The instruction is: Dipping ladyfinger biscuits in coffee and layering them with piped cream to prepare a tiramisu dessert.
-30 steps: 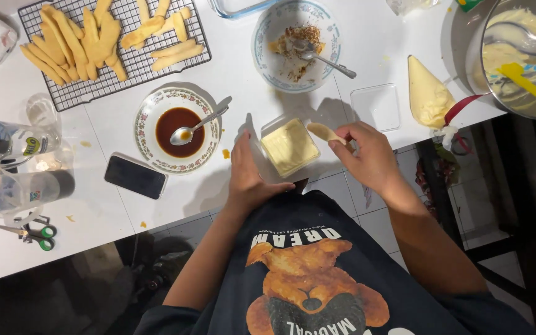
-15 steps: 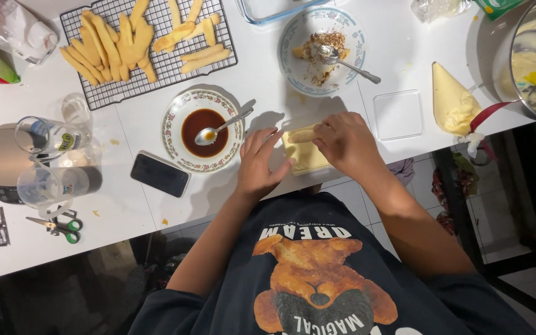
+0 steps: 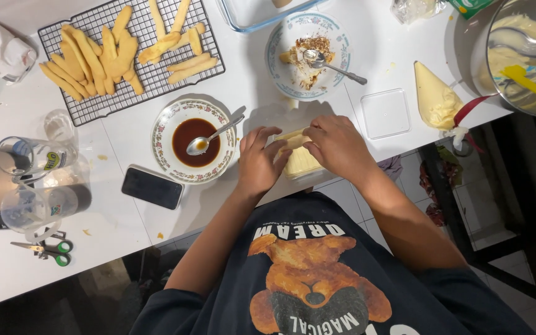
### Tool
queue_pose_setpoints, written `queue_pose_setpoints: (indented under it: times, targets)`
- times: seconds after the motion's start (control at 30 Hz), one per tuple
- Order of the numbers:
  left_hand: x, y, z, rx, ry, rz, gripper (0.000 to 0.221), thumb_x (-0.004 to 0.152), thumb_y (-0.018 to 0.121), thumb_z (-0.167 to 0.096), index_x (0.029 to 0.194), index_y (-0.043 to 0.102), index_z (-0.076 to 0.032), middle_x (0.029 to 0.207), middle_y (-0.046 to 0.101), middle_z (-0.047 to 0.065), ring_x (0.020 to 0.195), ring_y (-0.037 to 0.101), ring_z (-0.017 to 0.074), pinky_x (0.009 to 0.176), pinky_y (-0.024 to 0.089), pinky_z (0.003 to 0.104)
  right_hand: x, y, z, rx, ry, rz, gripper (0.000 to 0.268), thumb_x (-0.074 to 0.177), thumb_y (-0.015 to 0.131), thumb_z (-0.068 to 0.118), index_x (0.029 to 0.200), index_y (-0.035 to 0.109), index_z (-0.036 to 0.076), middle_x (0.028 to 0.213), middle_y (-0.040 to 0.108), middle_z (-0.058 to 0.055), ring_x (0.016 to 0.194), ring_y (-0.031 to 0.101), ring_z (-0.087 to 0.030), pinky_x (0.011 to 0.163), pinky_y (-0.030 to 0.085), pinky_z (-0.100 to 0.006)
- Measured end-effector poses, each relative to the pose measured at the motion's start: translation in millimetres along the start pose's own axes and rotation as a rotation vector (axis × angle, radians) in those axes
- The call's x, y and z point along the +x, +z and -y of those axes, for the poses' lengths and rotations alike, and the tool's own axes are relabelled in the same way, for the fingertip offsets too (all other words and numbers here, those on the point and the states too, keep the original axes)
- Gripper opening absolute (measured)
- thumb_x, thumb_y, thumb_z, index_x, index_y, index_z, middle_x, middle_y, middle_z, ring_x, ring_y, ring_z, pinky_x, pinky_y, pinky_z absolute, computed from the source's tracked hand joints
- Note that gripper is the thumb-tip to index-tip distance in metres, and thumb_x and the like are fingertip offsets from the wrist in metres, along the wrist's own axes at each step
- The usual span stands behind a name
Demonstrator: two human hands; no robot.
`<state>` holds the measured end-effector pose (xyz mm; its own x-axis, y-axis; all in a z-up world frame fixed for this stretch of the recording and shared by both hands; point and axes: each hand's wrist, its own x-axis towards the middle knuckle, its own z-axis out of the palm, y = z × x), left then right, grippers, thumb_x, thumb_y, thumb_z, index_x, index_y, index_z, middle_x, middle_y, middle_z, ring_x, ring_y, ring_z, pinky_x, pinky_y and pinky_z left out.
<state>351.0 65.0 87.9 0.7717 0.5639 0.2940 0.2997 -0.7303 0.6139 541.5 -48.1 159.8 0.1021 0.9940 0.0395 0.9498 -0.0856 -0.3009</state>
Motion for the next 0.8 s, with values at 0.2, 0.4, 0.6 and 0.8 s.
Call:
queue_pose_setpoints:
  times: [0.2, 0.4, 0.6, 0.8]
  targets:
    - [3.9, -5.7, -10.0, 0.01, 0.007, -0.036, 0.033, 0.088, 0.08, -0.031, 0.116, 0.075, -0.014, 0.119, 0.067, 0.003, 0.124, 0.056, 0.0275, 0.105, 0.037, 0.047, -2.5, -8.0, 1.7, 0.13, 0.049, 0.011, 0.02, 0.097, 0.071, 0.016, 0.112, 0.076, 0.004, 0.101, 0.069, -0.012, 0.094, 0.069, -0.027, 0.086, 0.052, -0.039]
    - [-4.6, 14.6, 7.0, 0.035, 0.005, -0.014, 0.028, 0.089, 0.079, -0.028, 0.115, 0.076, -0.018, 0.101, 0.075, -0.001, 0.117, 0.061, 0.0201, 0.1, 0.029, 0.046, -7.1, -16.7, 1.0, 0.222, 0.028, -0.009, 0.021, 0.097, 0.071, 0.015, 0.115, 0.074, 0.004, 0.103, 0.068, -0.012, 0.093, 0.071, -0.028, 0.082, 0.057, -0.04]
    - [1.9, -6.6, -9.3, 0.092, 0.001, -0.064, 0.024, 0.087, 0.081, -0.025, 0.11, 0.077, -0.023, 0.099, 0.077, -0.004, 0.114, 0.06, 0.0177, 0.097, 0.027, 0.048, -7.3, -24.1, 2.9, 0.452, 0.09, 0.03, 0.027, 0.094, 0.074, 0.01, 0.118, 0.071, -0.001, 0.107, 0.068, -0.019, 0.094, 0.072, -0.036, 0.083, 0.06, -0.042]
    - [0.6, -0.3, -3.4, 0.112, -0.031, -0.074, 0.021, 0.087, 0.081, -0.023, 0.108, 0.077, -0.023, 0.097, 0.075, -0.005, 0.112, 0.06, 0.0172, 0.097, 0.027, 0.048, -11.2, -10.6, -9.5, 0.431, 0.108, -0.009, 0.029, 0.092, 0.072, 0.001, 0.121, 0.072, 0.003, 0.108, 0.069, -0.017, 0.094, 0.071, -0.035, 0.079, 0.061, -0.044]
